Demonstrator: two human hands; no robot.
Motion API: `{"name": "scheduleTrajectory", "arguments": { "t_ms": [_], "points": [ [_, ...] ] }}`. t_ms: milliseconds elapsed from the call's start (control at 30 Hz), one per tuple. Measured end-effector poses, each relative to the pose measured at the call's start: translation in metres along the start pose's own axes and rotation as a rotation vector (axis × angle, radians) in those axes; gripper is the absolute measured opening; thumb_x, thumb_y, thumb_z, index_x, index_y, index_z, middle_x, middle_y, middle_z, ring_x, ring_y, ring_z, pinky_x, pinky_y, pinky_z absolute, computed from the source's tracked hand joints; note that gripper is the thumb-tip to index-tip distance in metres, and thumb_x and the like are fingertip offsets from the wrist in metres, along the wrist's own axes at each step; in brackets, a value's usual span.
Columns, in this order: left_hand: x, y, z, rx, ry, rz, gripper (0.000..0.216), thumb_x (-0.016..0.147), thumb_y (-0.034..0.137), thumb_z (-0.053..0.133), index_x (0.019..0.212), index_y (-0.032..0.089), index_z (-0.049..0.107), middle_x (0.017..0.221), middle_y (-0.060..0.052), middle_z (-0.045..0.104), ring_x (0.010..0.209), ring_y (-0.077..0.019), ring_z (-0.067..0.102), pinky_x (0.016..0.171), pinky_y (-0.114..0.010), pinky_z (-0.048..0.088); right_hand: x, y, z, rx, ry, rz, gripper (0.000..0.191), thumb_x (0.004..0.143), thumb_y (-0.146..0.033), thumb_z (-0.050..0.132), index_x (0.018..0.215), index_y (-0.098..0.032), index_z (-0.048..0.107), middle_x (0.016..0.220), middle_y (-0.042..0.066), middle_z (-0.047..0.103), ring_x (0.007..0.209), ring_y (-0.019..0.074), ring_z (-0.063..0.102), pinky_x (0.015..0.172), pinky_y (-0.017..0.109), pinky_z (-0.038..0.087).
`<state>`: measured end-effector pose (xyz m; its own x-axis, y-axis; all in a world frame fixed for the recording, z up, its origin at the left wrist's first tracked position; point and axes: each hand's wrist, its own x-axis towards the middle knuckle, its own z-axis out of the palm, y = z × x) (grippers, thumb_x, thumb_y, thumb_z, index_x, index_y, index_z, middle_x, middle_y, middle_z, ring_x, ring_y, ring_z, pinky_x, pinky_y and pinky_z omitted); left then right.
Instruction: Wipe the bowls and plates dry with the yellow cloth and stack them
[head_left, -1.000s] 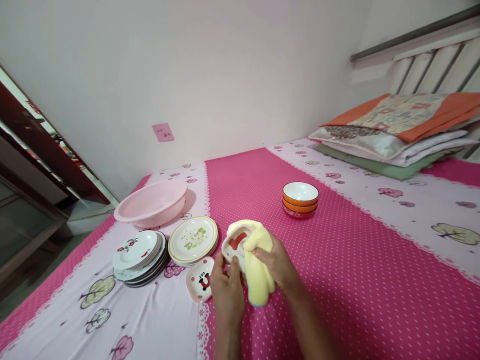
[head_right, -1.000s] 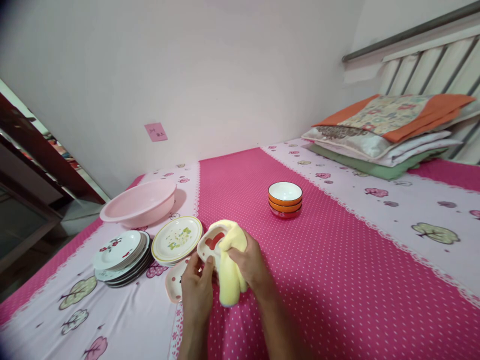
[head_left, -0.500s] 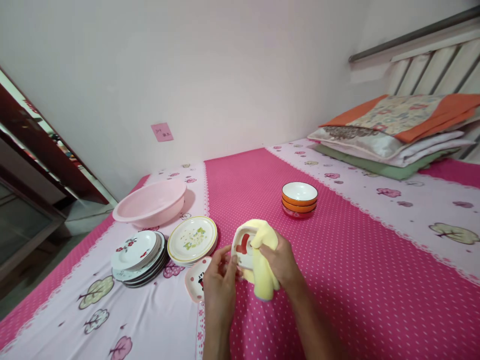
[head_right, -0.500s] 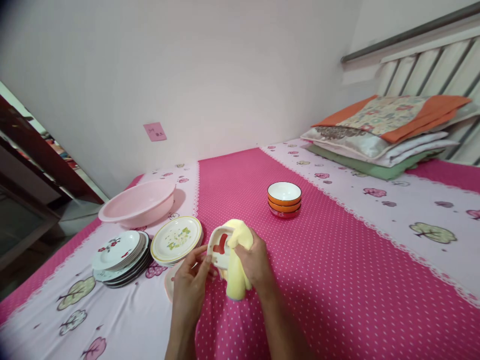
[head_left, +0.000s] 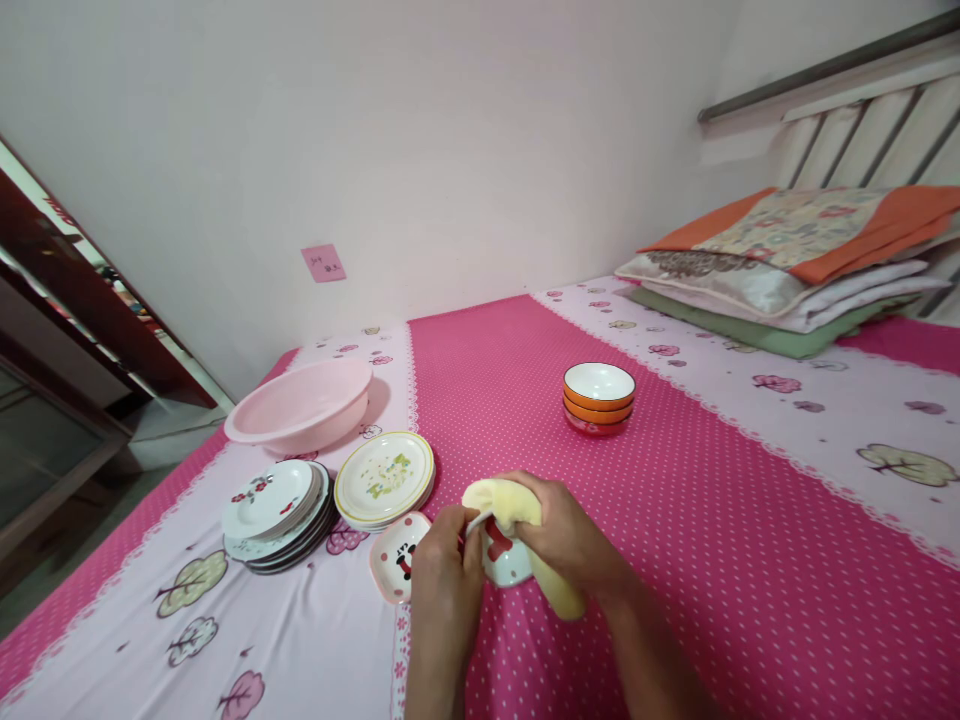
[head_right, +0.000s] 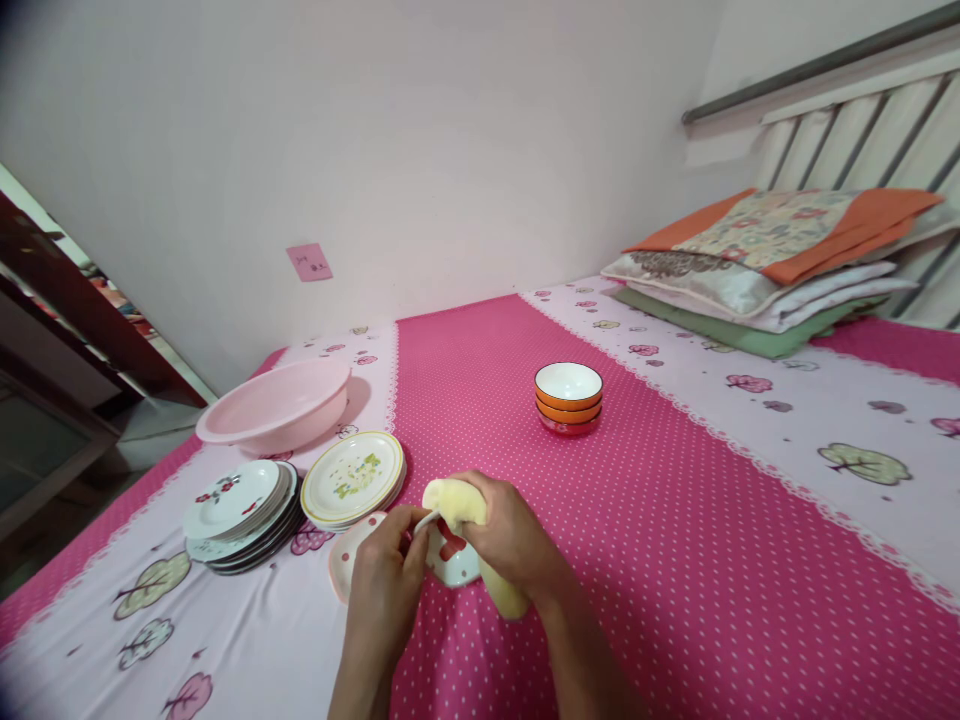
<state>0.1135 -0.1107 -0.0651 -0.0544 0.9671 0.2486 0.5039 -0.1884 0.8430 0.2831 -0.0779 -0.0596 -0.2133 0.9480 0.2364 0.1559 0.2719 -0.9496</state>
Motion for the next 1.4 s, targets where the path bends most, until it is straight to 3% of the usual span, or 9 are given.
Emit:
{"name": "scheduleTrajectory", "arguments": {
  "t_ms": [133,333,467,600,800,1033,1167,1300,1400],
  "points": [
    [0.001,-0.007,0.01,-0.044,0.192,0.001,0.021,0.093,0.036,0.061,0.079,0.023,0.07,0.064,0.0,0.065,0.058,-0.0178,0.057,0.058,-0.028,0.038,0.004,0.003,0.002,0.046,0.116,0.058,0.052,0.07,-0.009,0.063,0.12,-0.02,0.073,0.101,0.004,0.079,0.085,0.022,0.072,0.078,0.03,0.056],
    [0.002,-0.011,0.032,-0.469,0.321,-0.257,0.037,0.086,0.058,0.069,0.083,0.022,0.061,0.053,0.005,0.06,0.043,-0.0149,0.056,0.047,-0.026,0.044,0.014,0.013,0.026,0.453,0.34,0.169,0.036,0.069,-0.028,0.073,0.104,-0.019,0.068,0.082,0.003,0.075,0.066,0.0215,0.068,0.058,0.03,0.054],
    [0.007,-0.015,0.04,-0.639,0.297,-0.315,0.048,0.074,0.064,0.078,0.082,0.021,0.058,0.056,0.005,0.061,0.043,-0.0142,0.057,0.045,-0.025,0.045,0.019,0.022,0.038,0.552,0.438,0.232,0.04,0.066,-0.034,0.074,0.103,-0.02,0.065,0.082,0.003,0.074,0.067,0.0229,0.069,0.059,0.032,0.057],
    [0.01,-0.022,0.031,-0.502,0.271,-0.245,0.043,0.082,0.06,0.072,0.09,0.018,0.069,0.066,-0.001,0.068,0.056,-0.0167,0.063,0.053,-0.027,0.048,0.018,0.031,0.031,0.404,0.443,0.226,0.035,0.064,-0.027,0.069,0.099,-0.021,0.067,0.085,0.003,0.076,0.071,0.0241,0.071,0.061,0.032,0.057],
    [0.01,-0.026,0.016,-0.351,0.245,-0.177,0.033,0.079,0.049,0.076,0.088,0.018,0.072,0.067,-0.001,0.068,0.061,-0.0188,0.064,0.056,-0.028,0.048,0.016,0.033,0.027,0.35,0.386,0.217,0.036,0.064,-0.022,0.069,0.101,-0.021,0.07,0.087,0.003,0.077,0.075,0.024,0.071,0.064,0.032,0.058],
    [0.006,-0.021,0.033,-0.354,0.419,-0.228,0.033,0.082,0.051,0.072,0.086,0.019,0.066,0.065,0.0,0.068,0.052,-0.0185,0.063,0.052,-0.03,0.051,0.018,0.029,0.033,0.482,0.331,0.242,0.041,0.07,-0.031,0.074,0.109,-0.02,0.068,0.092,0.004,0.078,0.073,0.0241,0.073,0.062,0.032,0.058],
    [0.009,-0.023,0.034,-0.377,0.518,-0.261,0.031,0.078,0.048,0.073,0.084,0.019,0.064,0.067,0.0,0.068,0.05,-0.018,0.064,0.05,-0.03,0.051,0.015,0.031,0.032,0.504,0.204,0.228,0.037,0.074,-0.035,0.076,0.107,-0.019,0.07,0.098,0.006,0.08,0.08,0.0245,0.075,0.068,0.032,0.059],
    [0.017,-0.038,0.009,-0.447,0.667,-0.334,0.036,0.069,0.045,0.079,0.088,0.018,0.063,0.068,0.001,0.069,0.053,-0.0205,0.068,0.049,-0.03,0.05,0.008,0.036,0.027,0.471,-0.08,0.22,0.033,0.08,-0.032,0.073,0.11,-0.019,0.075,0.102,0.005,0.082,0.085,0.0242,0.077,0.075,0.033,0.06],
    [0.023,-0.043,-0.017,-0.515,0.777,-0.372,0.039,0.067,0.043,0.078,0.091,0.02,0.058,0.065,0.004,0.066,0.049,-0.0186,0.066,0.046,-0.028,0.049,0.005,0.046,0.035,0.354,-0.117,0.205,0.026,0.075,-0.022,0.074,0.101,-0.021,0.079,0.095,0.002,0.083,0.081,0.0235,0.077,0.068,0.03,0.058]
  ]
}}
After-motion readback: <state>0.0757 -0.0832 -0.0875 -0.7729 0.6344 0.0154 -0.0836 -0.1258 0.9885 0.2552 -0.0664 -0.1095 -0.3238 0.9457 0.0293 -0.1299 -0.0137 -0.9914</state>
